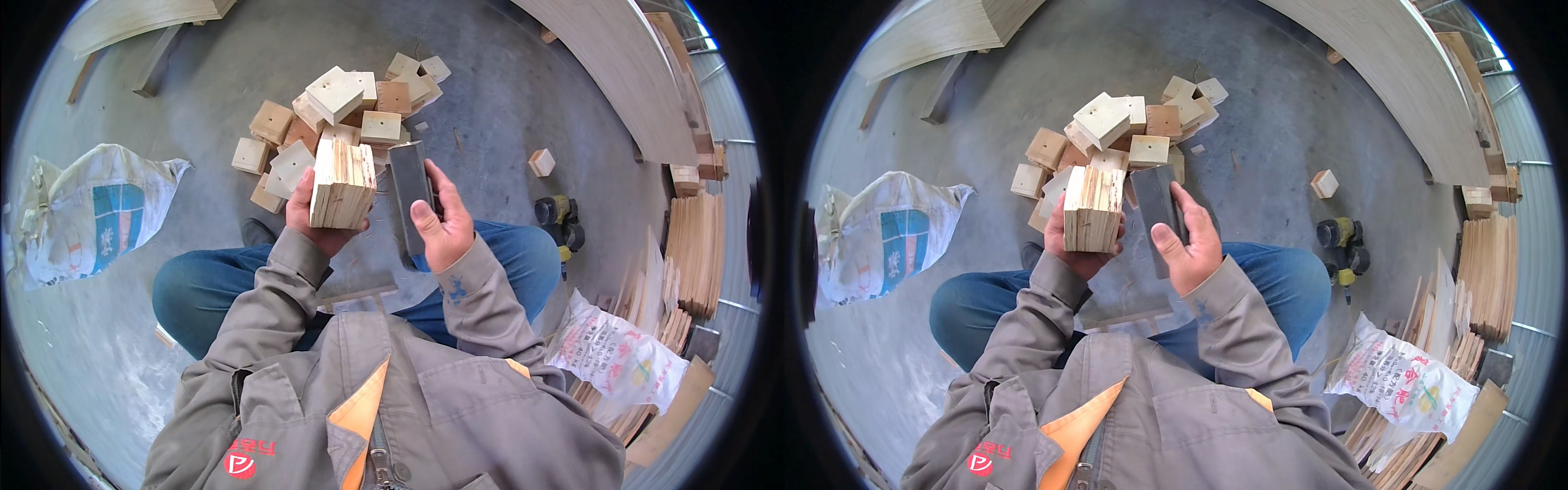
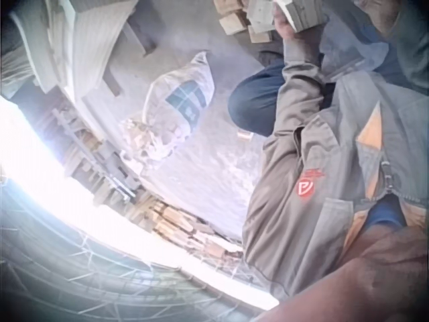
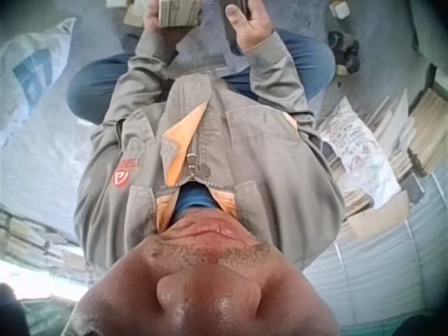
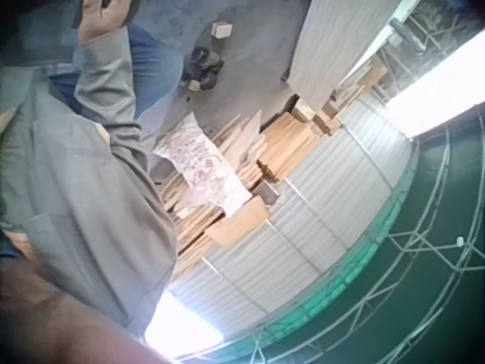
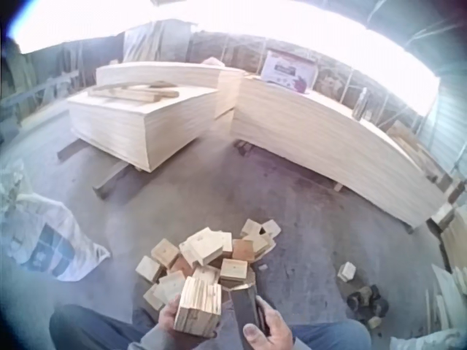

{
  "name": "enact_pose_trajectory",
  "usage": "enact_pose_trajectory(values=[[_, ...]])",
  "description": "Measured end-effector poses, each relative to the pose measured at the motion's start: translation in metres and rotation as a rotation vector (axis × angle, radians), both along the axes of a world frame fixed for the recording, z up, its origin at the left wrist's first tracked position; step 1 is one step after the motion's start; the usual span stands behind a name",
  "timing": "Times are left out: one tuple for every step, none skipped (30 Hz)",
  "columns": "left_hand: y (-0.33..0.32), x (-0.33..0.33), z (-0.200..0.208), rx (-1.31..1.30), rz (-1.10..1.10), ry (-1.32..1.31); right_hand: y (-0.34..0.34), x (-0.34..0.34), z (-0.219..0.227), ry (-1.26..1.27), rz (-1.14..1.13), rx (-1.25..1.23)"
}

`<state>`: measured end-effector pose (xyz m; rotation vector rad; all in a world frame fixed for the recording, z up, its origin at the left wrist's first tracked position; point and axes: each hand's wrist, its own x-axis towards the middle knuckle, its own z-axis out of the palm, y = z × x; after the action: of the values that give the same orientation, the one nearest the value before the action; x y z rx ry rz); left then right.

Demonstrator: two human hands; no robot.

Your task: The person sits on the floor and sands small wooden blocks using a sanding block. They pick up blocks from a pile, sand the edges and faces, and place them back down.

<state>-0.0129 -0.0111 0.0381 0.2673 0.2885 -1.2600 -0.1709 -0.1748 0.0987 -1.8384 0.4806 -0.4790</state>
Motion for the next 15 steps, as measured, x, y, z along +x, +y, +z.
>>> enact_pose_trajectory(values=[[0.000,-0.001,0.002,-0.001,0.002,0.008,0.006,0.002,-0.005,-0.014,0.000,0.047],[0.001,-0.003,0.005,-0.004,0.004,0.018,0.013,0.005,-0.008,-0.017,0.025,0.051],[-0.001,-0.004,0.008,-0.011,0.003,0.028,0.017,0.010,-0.012,-0.032,0.034,0.002],[-0.001,-0.006,0.011,-0.030,0.012,0.057,0.023,0.016,-0.017,-0.079,0.007,-0.001],[0.000,-0.008,0.014,-0.046,0.024,0.086,0.027,0.022,-0.019,-0.126,-0.018,0.000],[0.000,-0.009,0.016,-0.062,0.036,0.116,0.022,0.026,-0.016,-0.088,-0.027,-0.135],[-0.001,-0.008,0.014,-0.036,0.011,0.076,0.013,0.033,-0.011,-0.050,-0.036,-0.269],[0.002,-0.006,0.010,-0.004,-0.009,0.032,0.006,0.041,-0.009,-0.014,-0.043,-0.397],[0.001,-0.003,0.008,0.020,-0.038,-0.010,-0.004,0.047,-0.011,0.031,-0.074,-0.357],[0.003,-0.005,0.007,-0.049,-0.074,0.002,-0.009,0.044,-0.007,0.053,-0.103,-0.292],[0.004,-0.011,0.009,-0.078,-0.081,0.031,-0.013,0.040,-0.005,0.078,-0.127,-0.222],[0.003,-0.009,0.006,-0.062,-0.093,0.013,-0.013,0.040,-0.004,-0.031,-0.150,-0.129],[0.001,-0.007,0.002,-0.045,-0.105,-0.006,-0.015,0.037,0.002,-0.071,-0.144,-0.080],[0.001,-0.007,0.002,-0.023,-0.093,0.005,-0.013,0.031,0.010,-0.073,-0.109,-0.120],[0.001,-0.005,0.001,-0.005,-0.079,0.011,-0.012,0.028,0.017,-0.078,-0.072,-0.163]])
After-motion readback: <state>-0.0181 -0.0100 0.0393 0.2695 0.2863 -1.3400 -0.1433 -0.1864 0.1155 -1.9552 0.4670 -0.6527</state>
